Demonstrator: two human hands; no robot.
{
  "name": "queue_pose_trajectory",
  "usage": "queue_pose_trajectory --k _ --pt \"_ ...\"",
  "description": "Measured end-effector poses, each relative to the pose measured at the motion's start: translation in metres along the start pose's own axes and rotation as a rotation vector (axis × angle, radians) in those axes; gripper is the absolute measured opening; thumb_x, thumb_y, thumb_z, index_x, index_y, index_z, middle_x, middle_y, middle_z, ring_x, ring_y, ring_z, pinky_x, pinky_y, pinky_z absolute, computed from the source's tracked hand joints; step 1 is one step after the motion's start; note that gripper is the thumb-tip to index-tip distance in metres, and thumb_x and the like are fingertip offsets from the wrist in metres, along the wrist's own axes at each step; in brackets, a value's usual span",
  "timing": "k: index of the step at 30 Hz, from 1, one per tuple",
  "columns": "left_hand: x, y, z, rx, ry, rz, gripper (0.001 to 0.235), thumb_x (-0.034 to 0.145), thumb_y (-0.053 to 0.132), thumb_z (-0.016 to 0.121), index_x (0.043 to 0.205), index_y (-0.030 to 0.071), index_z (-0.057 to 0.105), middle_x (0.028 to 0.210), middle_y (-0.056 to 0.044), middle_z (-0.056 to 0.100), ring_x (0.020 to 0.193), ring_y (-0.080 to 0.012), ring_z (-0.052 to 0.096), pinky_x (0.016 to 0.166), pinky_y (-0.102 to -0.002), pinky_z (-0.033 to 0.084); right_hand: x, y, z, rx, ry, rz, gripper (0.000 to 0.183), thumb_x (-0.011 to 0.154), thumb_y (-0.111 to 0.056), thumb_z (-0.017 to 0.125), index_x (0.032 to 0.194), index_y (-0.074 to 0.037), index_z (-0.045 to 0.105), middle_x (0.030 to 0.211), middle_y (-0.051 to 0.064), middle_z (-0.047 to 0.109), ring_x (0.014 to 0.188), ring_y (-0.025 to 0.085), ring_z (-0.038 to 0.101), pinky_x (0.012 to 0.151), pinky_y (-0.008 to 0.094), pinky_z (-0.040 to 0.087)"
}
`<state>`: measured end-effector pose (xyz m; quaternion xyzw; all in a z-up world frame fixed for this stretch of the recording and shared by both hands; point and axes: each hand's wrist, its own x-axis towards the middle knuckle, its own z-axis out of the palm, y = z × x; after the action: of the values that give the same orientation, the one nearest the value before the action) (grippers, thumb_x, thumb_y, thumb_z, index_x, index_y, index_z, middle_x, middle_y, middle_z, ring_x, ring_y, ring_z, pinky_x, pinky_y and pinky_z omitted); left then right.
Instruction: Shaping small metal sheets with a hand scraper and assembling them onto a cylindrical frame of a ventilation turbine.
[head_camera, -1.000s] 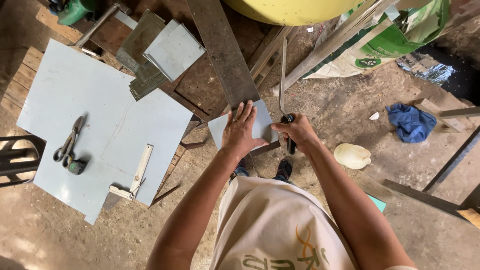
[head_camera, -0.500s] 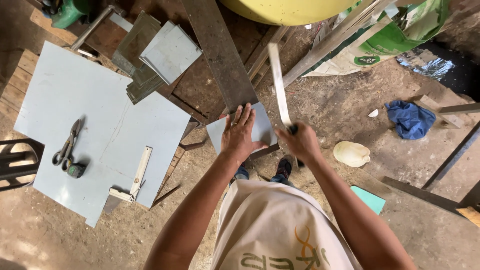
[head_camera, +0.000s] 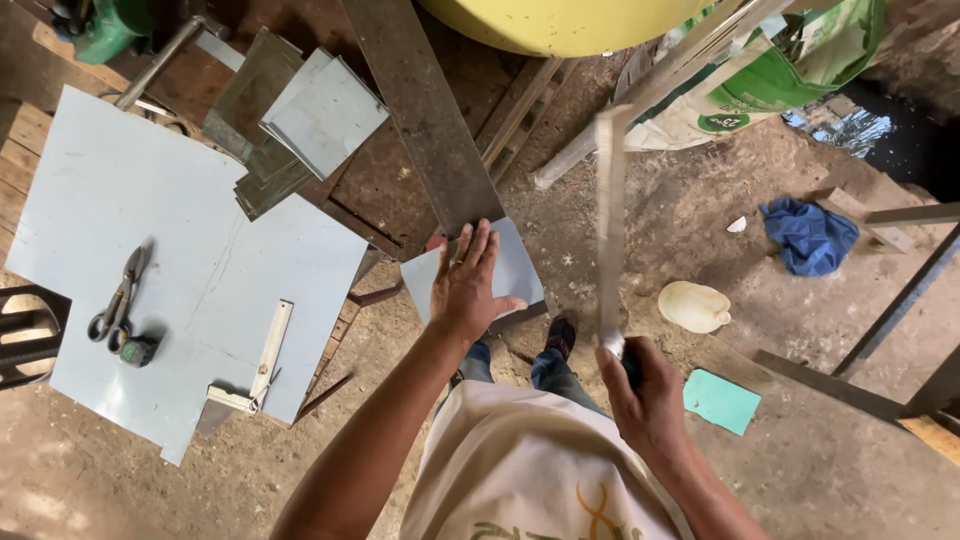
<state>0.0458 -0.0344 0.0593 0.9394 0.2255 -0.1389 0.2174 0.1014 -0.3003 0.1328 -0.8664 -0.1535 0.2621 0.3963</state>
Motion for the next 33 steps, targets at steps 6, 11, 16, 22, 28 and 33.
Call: queue_pose_trajectory --k 6,11,16,22,28,33 --pt "0.004 0.008 -0.009 0.005 -0.057 -0.048 0.120 0.070 0.062 0.081 0.160 0.011 0.020 0.170 -0.006 0.009 0.157 -0.0229 0.009 0.127 -0.046 0.008 0.012 0.075 0.040 -0.186 -0.290 0.225 0.044 0.102 -0.039 0.062 0.081 0.000 0.062 0.056 0.006 0.053 0.053 0.016 0.045 0.048 0.034 0.037" --pt "-0.001 0.008 -0.009 0.061 -0.094 -0.051 0.119 0.074 0.065 0.077 0.161 0.011 0.017 0.170 -0.004 0.005 0.157 -0.0223 0.005 0.127 -0.047 0.006 0.004 0.018 -0.003 0.092 -0.187 0.383 0.045 0.099 -0.041 0.059 0.080 -0.001 0.061 0.056 0.006 0.052 0.046 0.016 0.048 0.042 0.038 0.039" --pt "-0.001 0.007 -0.011 0.084 -0.093 -0.050 0.120 0.074 0.069 0.075 0.162 0.011 0.017 0.173 -0.004 0.006 0.158 -0.0213 0.006 0.128 -0.046 0.007 -0.011 0.069 0.022 0.455 -0.155 0.347 0.036 0.096 -0.042 0.055 0.085 -0.008 0.057 0.055 0.001 0.048 0.041 0.013 0.042 0.034 0.035 0.036" --pt "0.001 0.011 -0.006 0.081 -0.147 -0.076 0.122 0.073 0.070 0.074 0.162 0.013 0.012 0.171 -0.003 0.003 0.157 -0.0205 0.003 0.128 -0.046 0.006 -0.008 0.038 -0.013 0.128 -0.409 0.599 0.046 0.102 -0.041 0.056 0.077 -0.003 0.055 0.057 0.005 0.049 0.042 0.015 0.044 0.039 0.034 0.037" --pt "-0.002 0.015 -0.017 0.081 -0.116 -0.071 0.123 0.073 0.070 0.076 0.161 0.011 0.013 0.173 -0.005 0.004 0.158 -0.0219 0.004 0.128 -0.045 0.007 -0.015 0.062 0.000 0.221 -0.470 0.544 0.044 0.103 -0.042 0.051 0.077 -0.006 0.057 0.056 0.000 0.051 0.043 0.010 0.042 0.039 0.031 0.036" --pt "-0.001 0.014 -0.013 0.081 -0.151 -0.074 0.124 0.072 0.069 0.077 0.162 0.010 0.013 0.172 -0.006 0.004 0.158 -0.0235 0.006 0.127 -0.046 0.008 0.000 0.050 -0.026 0.438 -0.395 0.575 0.049 0.102 -0.043 0.053 0.075 -0.003 0.050 0.053 0.002 0.043 0.039 0.014 0.037 0.035 0.035 0.031"
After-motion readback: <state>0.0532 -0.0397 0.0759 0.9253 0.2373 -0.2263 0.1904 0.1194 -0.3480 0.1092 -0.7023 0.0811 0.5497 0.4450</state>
